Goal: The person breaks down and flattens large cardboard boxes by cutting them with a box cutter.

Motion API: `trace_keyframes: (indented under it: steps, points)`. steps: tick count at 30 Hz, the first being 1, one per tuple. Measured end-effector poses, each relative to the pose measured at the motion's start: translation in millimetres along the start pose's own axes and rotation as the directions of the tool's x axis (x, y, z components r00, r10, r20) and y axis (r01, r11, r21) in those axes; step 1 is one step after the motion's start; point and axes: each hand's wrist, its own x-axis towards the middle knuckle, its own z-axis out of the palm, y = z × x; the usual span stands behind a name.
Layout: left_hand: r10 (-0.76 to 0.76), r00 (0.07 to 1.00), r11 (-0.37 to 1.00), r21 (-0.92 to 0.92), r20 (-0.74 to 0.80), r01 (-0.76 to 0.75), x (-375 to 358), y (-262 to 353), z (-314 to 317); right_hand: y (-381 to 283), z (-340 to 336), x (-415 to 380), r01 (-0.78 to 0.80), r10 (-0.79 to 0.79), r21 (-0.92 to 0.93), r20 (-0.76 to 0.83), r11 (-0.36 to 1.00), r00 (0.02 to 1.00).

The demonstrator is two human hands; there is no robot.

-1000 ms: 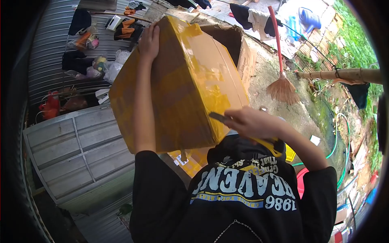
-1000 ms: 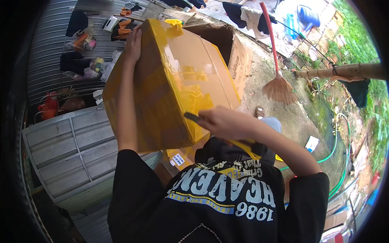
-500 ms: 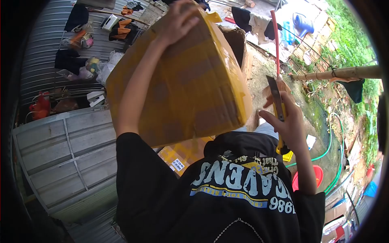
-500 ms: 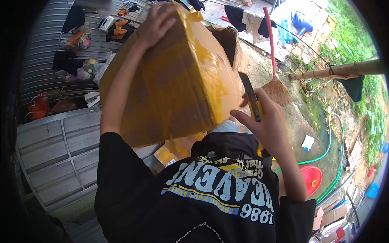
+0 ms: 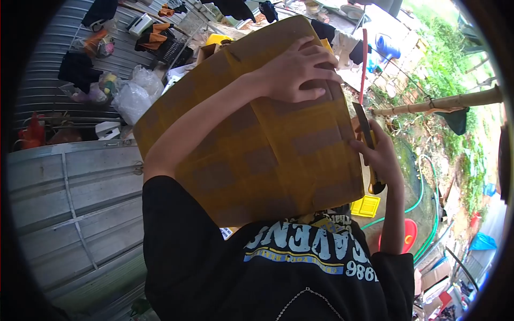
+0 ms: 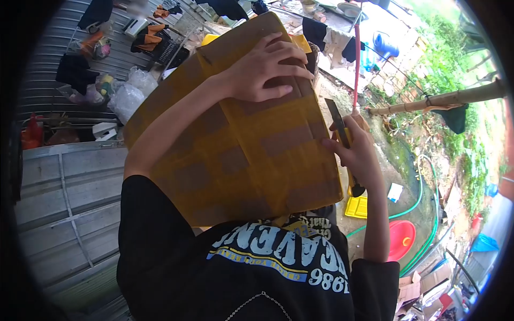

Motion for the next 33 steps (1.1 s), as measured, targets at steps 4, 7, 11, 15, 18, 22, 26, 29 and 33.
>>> trace_keyframes:
  steps: [4, 7, 11, 15, 18, 22, 26, 29, 33]
  points:
    - [-0.015, 0.998, 0.999, 0.051, 0.064, 0.011, -3.6, 4.6, 7.0, -6.3, 12.3, -17.6, -0.01, 0.011, 0.024, -0.048, 1.0, 0.999]
    - [0.036, 0.998, 0.996, 0.074, 0.043, -0.039, -6.3, 14.6, 5.6, -9.4, 11.7, -26.5, -0.093, 0.1, 0.127, -0.05, 0.988, 0.994]
    - [0.041, 0.998, 0.999, 0.032, 0.05, -0.042, -3.3, 18.7, 11.3, -6.9, 16.7, -33.5, -0.053, 0.068, 0.189, -0.074, 0.981, 0.995]
    - [0.051, 0.998, 0.997, 0.053, 0.044, -0.054, 3.5, 16.6, 17.0, -12.0, 10.7, -35.4, -0.034, 0.04, 0.222, -0.023, 0.974, 0.999]
    - [0.031, 0.999, 0.998, 0.047, 0.039, -0.033, 8.6, 17.4, 18.4, -9.1, 4.0, -29.2, -0.106, 0.101, 0.204, 0.039, 0.973, 0.994]
    - [-0.01, 0.999, 1.0, -0.008, 0.04, 0.011, 13.5, 17.2, 19.1, 1.3, 2.2, -12.8, -0.079, 0.07, 0.238, 0.046, 0.968, 0.997]
    - [-0.028, 0.999, 0.997, 0.069, 0.046, 0.025, 17.0, 17.1, 18.6, -3.7, -2.2, -3.1, 0.089, -0.1, 0.148, 0.067, 0.985, 0.993]
    - [-0.033, 0.999, 0.996, 0.083, 0.029, 0.031, 19.6, 17.1, 16.1, -10.7, -9.6, 0.4, 0.108, -0.132, 0.15, 0.159, 0.983, 0.978]
    - [-0.062, 0.996, 0.995, 0.077, 0.058, 0.058, 19.5, 14.3, 10.8, -21.0, -21.6, 4.8, 0.092, -0.12, 0.113, 0.279, 0.989, 0.953]
